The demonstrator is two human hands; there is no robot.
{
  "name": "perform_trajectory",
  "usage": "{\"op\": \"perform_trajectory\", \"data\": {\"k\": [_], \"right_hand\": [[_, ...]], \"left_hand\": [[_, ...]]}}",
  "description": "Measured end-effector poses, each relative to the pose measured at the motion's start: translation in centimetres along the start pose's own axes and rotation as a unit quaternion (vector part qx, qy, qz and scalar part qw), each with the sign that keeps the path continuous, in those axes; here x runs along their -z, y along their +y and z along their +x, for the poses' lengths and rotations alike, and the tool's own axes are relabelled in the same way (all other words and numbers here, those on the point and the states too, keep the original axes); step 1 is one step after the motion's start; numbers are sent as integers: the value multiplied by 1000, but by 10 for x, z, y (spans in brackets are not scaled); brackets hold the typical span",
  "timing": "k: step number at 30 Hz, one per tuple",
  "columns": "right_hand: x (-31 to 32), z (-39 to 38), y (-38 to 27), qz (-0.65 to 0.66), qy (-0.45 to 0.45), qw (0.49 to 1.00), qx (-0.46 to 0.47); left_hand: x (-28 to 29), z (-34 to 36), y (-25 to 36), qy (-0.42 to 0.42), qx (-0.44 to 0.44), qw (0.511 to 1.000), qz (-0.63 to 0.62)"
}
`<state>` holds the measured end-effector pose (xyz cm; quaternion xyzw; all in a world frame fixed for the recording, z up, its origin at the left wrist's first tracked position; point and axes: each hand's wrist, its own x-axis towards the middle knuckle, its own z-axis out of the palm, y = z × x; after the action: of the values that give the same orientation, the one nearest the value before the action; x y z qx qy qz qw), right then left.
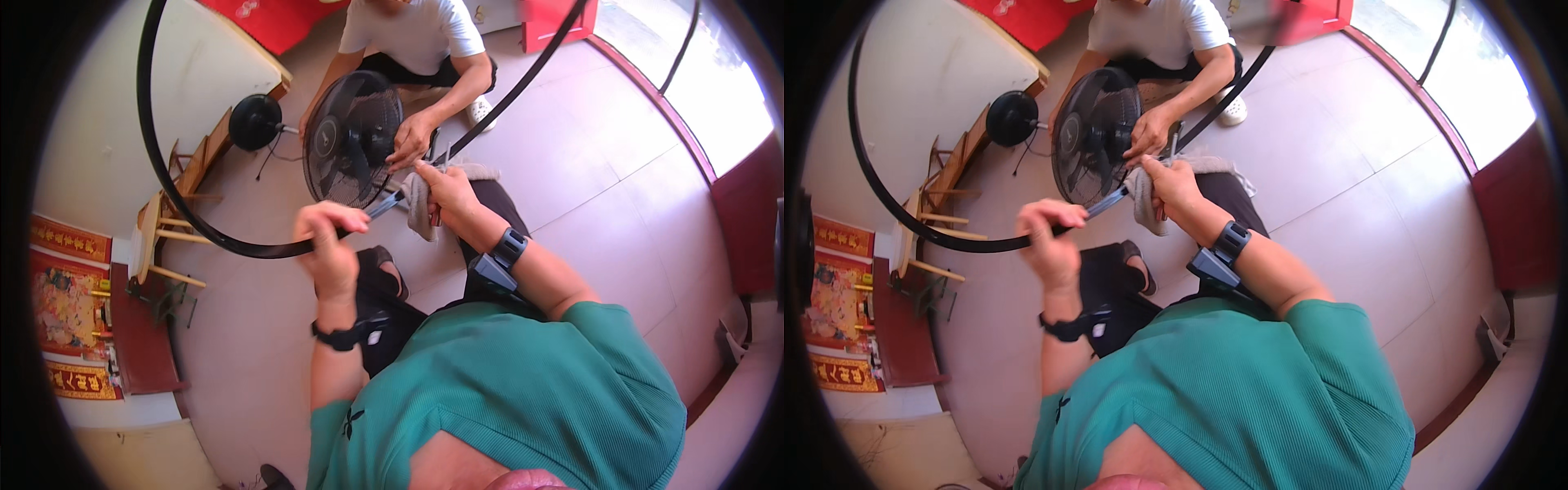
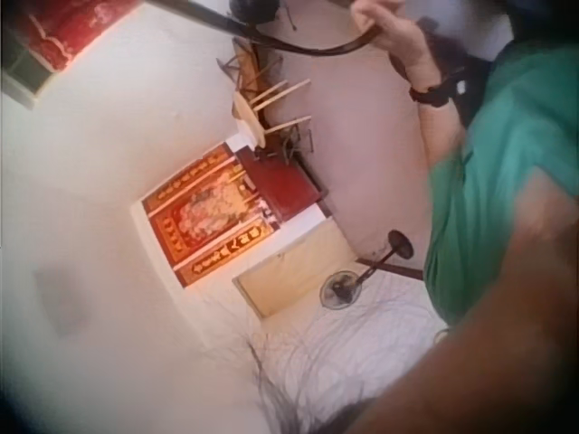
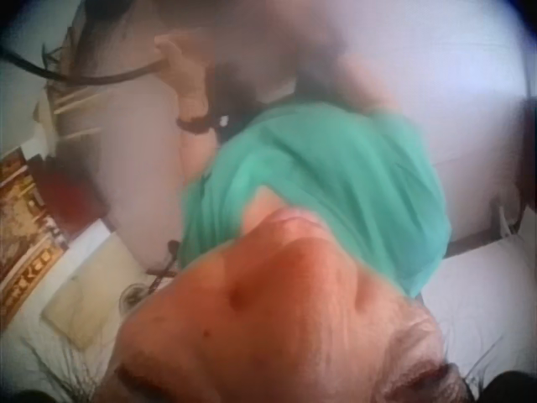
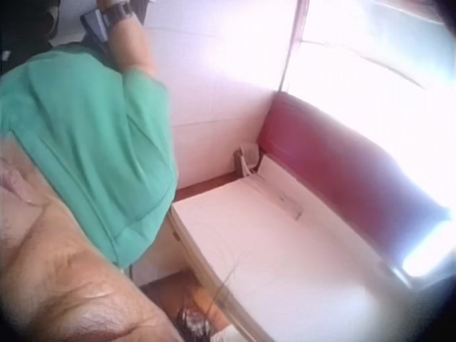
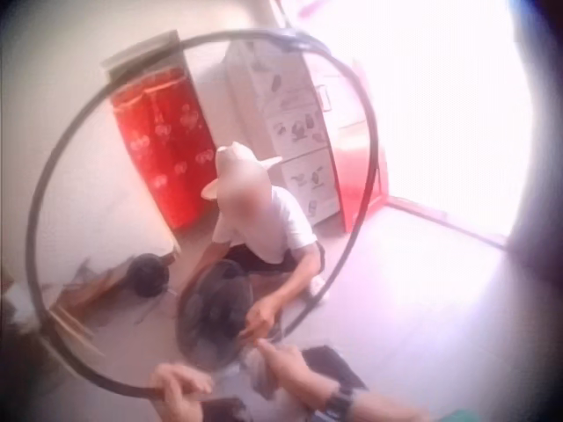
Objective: The person assembles a fan by placing a circular plastic frame onto the fan's front grille and then securing it onto the motor housing.
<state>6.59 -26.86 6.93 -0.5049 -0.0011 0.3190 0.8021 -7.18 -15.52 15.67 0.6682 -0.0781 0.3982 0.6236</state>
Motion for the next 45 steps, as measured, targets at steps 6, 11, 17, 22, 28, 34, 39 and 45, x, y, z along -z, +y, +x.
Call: {"op": "perform_trajectory", "data": {"k": [6,11,17,22,28,34,39,45], "right_hand": [[28,-29,-13,-237,-94,966,-50],[42,-43,-19,-230,-37,965,118],[123,-54,-97,-82,105,976,171],[273,-77,-133,-521,260,790,194],[201,-93,-96,-485,146,851,136],[59,-69,-43,-274,-186,943,27],[0,-40,-22,-64,-219,972,53],[-16,2,-15,-85,-110,990,39]], "left_hand": [[9,25,24,188,45,978,-71],[21,38,35,258,65,964,-13],[65,36,31,322,138,936,-31],[75,33,10,307,189,928,-92],[79,33,11,303,200,926,-106],[73,29,-8,308,241,894,-220],[73,12,-31,338,275,861,-263],[91,-11,-82,343,273,838,-326]]}}
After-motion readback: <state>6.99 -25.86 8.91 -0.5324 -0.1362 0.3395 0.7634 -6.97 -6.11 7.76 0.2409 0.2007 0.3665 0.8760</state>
